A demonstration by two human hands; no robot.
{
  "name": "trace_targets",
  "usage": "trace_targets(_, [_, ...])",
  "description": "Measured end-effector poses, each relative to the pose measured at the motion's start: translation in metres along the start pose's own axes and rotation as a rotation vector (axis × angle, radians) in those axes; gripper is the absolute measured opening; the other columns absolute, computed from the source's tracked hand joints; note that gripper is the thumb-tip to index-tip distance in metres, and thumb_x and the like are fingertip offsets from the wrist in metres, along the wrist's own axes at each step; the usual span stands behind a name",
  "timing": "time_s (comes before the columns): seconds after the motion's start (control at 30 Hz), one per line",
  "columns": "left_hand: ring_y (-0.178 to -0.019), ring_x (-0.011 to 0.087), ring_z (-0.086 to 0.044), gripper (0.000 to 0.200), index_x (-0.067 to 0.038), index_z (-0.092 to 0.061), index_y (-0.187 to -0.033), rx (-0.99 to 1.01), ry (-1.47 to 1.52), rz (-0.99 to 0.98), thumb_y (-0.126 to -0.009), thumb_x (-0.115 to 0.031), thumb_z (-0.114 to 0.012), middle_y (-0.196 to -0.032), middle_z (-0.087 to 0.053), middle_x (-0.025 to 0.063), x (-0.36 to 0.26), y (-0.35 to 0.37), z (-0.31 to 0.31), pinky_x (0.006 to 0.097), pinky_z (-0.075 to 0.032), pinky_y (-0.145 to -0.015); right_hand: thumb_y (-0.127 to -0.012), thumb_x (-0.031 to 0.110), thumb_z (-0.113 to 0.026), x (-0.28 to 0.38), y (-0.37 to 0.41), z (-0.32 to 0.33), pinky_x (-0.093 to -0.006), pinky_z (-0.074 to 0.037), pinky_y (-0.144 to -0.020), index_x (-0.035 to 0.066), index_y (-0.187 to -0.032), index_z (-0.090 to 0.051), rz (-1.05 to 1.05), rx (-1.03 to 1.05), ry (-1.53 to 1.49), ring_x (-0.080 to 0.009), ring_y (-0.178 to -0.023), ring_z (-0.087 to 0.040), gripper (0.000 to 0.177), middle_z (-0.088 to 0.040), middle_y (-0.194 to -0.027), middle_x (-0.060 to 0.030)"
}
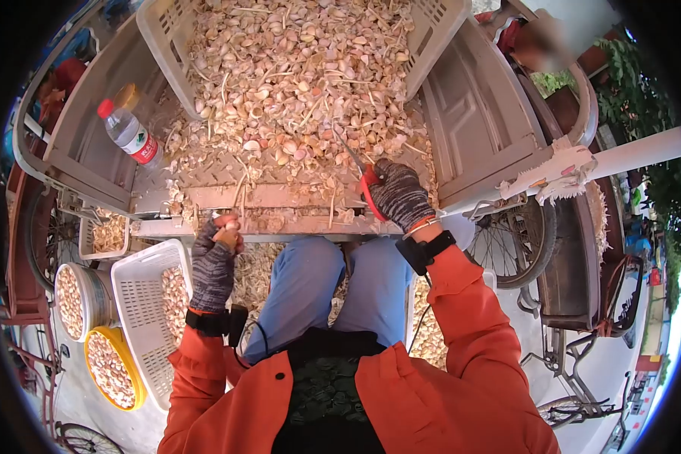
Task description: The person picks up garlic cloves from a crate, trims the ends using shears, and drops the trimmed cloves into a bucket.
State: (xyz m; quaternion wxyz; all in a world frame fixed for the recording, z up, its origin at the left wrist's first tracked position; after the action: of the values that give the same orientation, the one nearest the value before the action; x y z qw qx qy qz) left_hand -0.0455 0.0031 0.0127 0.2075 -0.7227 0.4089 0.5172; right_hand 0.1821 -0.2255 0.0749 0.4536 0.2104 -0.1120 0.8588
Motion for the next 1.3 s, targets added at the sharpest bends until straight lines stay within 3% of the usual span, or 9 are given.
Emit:
trace_targets(0.13, [-0.071,0.005,-0.047,0.011,-0.008,-0.057,-0.093,-0.331,-0.192,-0.083,-0.083,-0.005,-0.058,-0.082,-0.052,-0.0045,-0.005,0.038,0.169,0.017,-0.038,-0.065,-0.075,0.017,-0.066,-0.016,-0.054,-0.008,-0.0368,-0.05,-0.071,0.001,-0.095,-0.061,0.084,-0.166,-0.03,-0.0326,-0.081,-0.063,0.025,-0.064,-0.087,-0.0195])
trace_targets(0.2, [-0.102,0.0206,-0.051,0.037,-0.004,-0.053,-0.114,-0.364,-1.021,-0.027,-0.077,-0.001,-0.06,-0.109,-0.053,0.0115,0.023,0.051,0.265,0.0316,-0.039,-0.092,-0.075,0.015,-0.066,-0.011,-0.065,-0.018,-0.0365,-0.05,-0.074,0.001,-0.096,-0.061,0.158,-0.178,-0.094,-0.0318,-0.083,-0.063,0.026,-0.064,-0.09,-0.0188])
trace_targets(0.3, [-0.117,0.0344,-0.042,0.053,-0.007,-0.045,-0.127,-0.579,-1.803,0.148,-0.076,-0.005,-0.06,-0.131,-0.039,0.019,-0.021,0.059,0.221,0.0386,-0.032,-0.102,-0.075,0.013,-0.065,-0.005,-0.08,-0.037,-0.036,-0.049,-0.08,0.0,-0.103,-0.058,0.235,-0.072,-0.048,-0.0296,-0.092,-0.061,0.032,-0.062,-0.101,-0.0164])
trace_targets(0.4, [-0.113,0.0305,-0.047,0.044,-0.005,-0.048,-0.123,-0.265,-1.289,-0.51,-0.08,-0.008,-0.059,-0.12,-0.051,0.0155,-0.071,0.02,0.077,0.038,-0.033,-0.1,-0.074,0.012,-0.066,-0.002,-0.08,-0.048,-0.036,-0.049,-0.079,0.001,-0.104,-0.058,0.322,-0.038,-0.142,-0.0293,-0.09,-0.061,0.033,-0.062,-0.099,-0.0166])
trace_targets(0.57, [-0.088,0.0251,-0.059,0.022,-0.001,-0.061,-0.103,0.303,-0.898,-0.663,-0.082,-0.006,-0.055,-0.097,-0.062,0.0144,-0.017,-0.065,-0.113,0.0318,-0.044,-0.083,-0.071,0.01,-0.067,0.0,-0.079,-0.041,-0.0362,-0.049,-0.079,0.001,-0.103,-0.058,0.295,-0.097,-0.151,-0.0292,-0.088,-0.062,0.034,-0.062,-0.097,-0.0169])
trace_targets(0.73, [-0.077,0.0148,-0.062,0.025,0.003,-0.057,-0.106,0.375,-0.384,0.047,-0.086,-0.012,-0.057,-0.089,-0.064,0.0098,0.053,-0.117,-0.167,0.0257,-0.05,-0.065,-0.071,0.009,-0.067,0.008,-0.05,-0.001,-0.0368,-0.05,-0.078,0.0,-0.102,-0.058,0.236,-0.104,-0.522,-0.0306,-0.088,-0.061,0.033,-0.062,-0.095,-0.0173])
trace_targets(0.87, [-0.077,0.017,-0.062,0.031,0.002,-0.053,-0.114,0.304,0.217,0.477,-0.087,-0.011,-0.058,-0.089,-0.062,0.0103,0.079,-0.087,-0.172,0.0255,-0.052,-0.064,-0.073,0.009,-0.069,0.024,-0.013,0.027,-0.031,-0.051,-0.069,-0.001,-0.107,-0.056,0.528,-0.297,-0.124,-0.0262,-0.078,-0.063,0.039,-0.062,-0.092,-0.0152])
trace_targets(1.0, [-0.076,0.0159,-0.057,0.026,0.003,-0.052,-0.109,0.341,0.685,0.654,-0.084,-0.002,-0.059,-0.095,-0.06,0.0136,0.084,-0.055,-0.175,0.0258,-0.052,-0.068,-0.065,0.017,-0.078,-0.015,0.018,0.028,-0.0313,-0.05,-0.067,-0.001,-0.099,-0.057,0.286,-0.095,-0.293,-0.0228,-0.075,-0.062,0.043,-0.06,-0.084,-0.013])
trace_targets(1.3, [-0.074,0.0178,-0.059,0.024,0.004,-0.052,-0.109,0.435,0.248,0.423,-0.086,-0.003,-0.057,-0.092,-0.062,0.0138,0.056,-0.01,-0.195,0.0278,-0.052,-0.067,-0.064,0.022,-0.079,-0.021,0.08,0.046,-0.0312,-0.048,-0.057,-0.003,-0.088,-0.06,0.256,-0.124,-0.215,-0.0214,-0.062,-0.059,0.04,-0.057,-0.07,-0.0126])
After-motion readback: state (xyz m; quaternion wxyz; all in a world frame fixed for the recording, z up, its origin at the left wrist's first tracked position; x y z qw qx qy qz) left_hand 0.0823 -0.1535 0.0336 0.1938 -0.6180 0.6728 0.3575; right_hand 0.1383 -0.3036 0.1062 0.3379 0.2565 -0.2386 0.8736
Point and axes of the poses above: each hand's wrist, its own y-axis away from the middle knuckle, its own z-axis out of the back of the hand, x = y × z, the point moved 8 cm from there along -y, towards the middle knuckle
